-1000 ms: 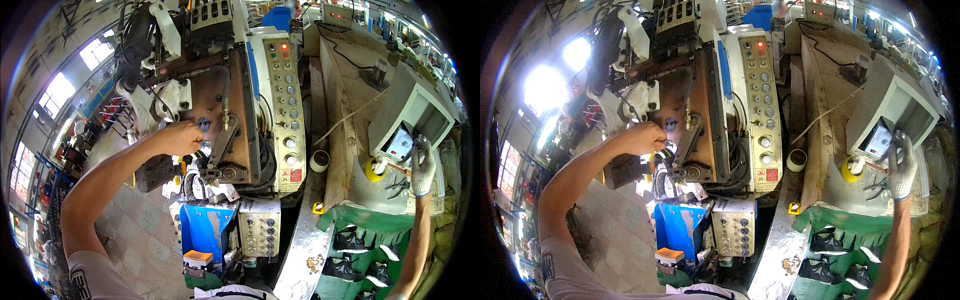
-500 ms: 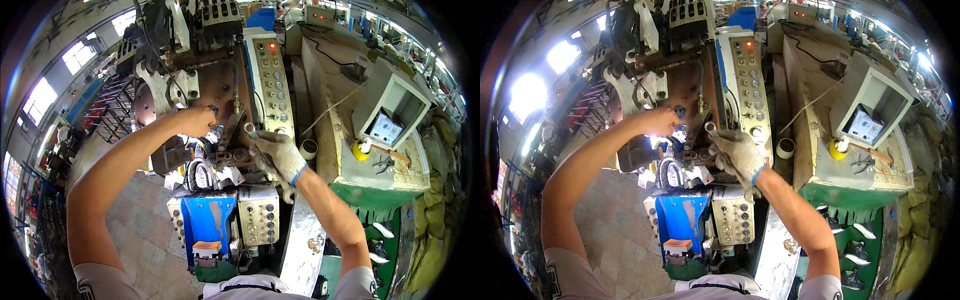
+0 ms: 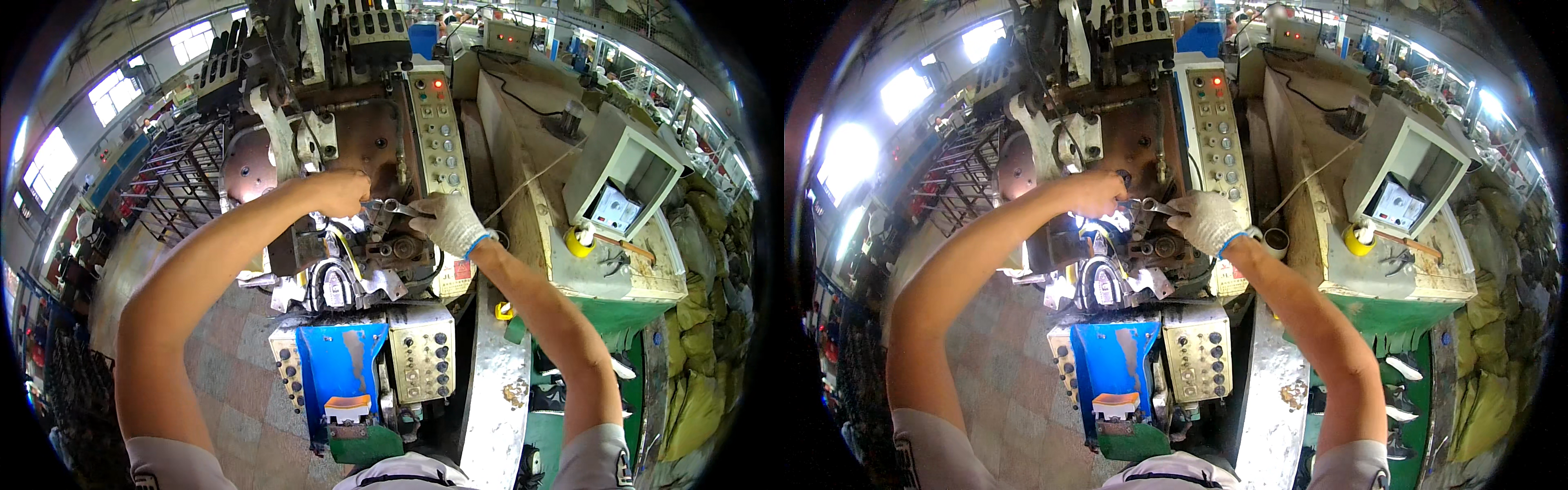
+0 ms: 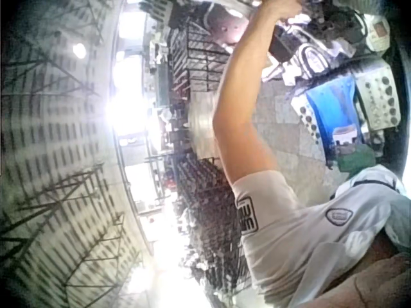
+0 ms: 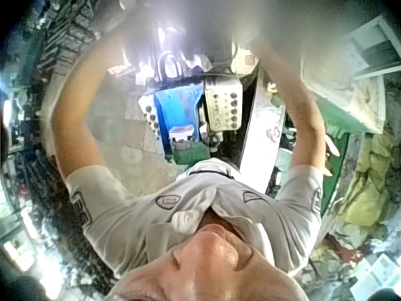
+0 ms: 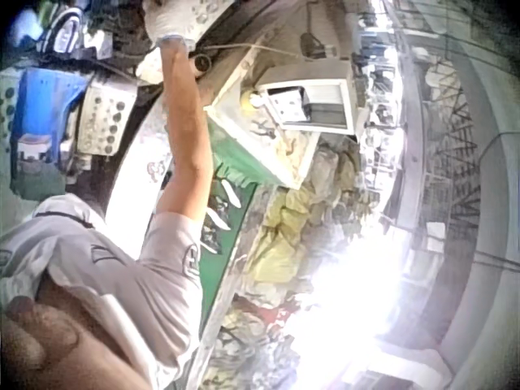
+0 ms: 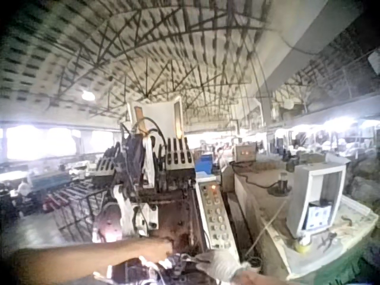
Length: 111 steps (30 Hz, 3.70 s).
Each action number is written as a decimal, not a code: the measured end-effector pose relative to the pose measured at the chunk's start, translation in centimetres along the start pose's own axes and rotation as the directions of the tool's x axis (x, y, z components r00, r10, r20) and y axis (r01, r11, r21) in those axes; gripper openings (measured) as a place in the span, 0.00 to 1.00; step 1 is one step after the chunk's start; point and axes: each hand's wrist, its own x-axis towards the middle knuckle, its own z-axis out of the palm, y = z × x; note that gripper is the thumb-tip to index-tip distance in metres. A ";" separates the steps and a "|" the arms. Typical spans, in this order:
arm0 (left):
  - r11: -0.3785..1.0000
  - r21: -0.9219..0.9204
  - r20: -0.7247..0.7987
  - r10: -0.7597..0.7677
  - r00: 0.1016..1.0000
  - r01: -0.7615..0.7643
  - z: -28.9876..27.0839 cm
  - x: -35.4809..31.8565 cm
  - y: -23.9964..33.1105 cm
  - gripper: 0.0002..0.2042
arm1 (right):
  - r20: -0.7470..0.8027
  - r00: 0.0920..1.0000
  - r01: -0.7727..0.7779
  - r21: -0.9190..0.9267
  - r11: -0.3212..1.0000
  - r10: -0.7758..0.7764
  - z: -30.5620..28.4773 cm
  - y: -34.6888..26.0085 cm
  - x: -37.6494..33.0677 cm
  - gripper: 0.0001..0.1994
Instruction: The person uses a wrench and a hammer to adjust and tighten components on a shoe lasting machine, moving between different bolt locations and tapping parts into place.
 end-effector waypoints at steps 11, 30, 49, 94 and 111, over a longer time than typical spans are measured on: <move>0.999 -0.013 -0.013 0.030 0.999 -0.030 0.2 0.2 -0.1 0.12 | -0.063 0.998 0.044 0.187 0.981 -0.032 2.8 1.0 1.1 0.18; 0.998 0.013 -0.056 0.055 0.997 -0.055 0.6 0.3 -0.3 0.10 | 0.239 0.916 0.346 -0.061 0.936 -0.323 -0.2 4.4 3.3 0.12; 1.000 0.029 -0.008 0.013 1.000 -0.013 0.2 -0.2 -0.1 0.11 | 0.279 0.954 -0.095 -0.079 0.992 0.113 -2.7 -4.5 3.2 0.18; 0.998 0.010 -0.073 0.069 0.995 -0.068 0.1 -0.9 0.1 0.12 | 0.449 0.881 0.447 -0.692 0.566 -0.147 -5.8 -6.0 6.7 0.12; 0.998 -0.020 -0.024 0.051 0.998 -0.052 0.3 -1.0 -0.4 0.13 | 0.259 0.934 0.351 -0.528 0.773 -0.248 -3.5 -3.1 3.9 0.15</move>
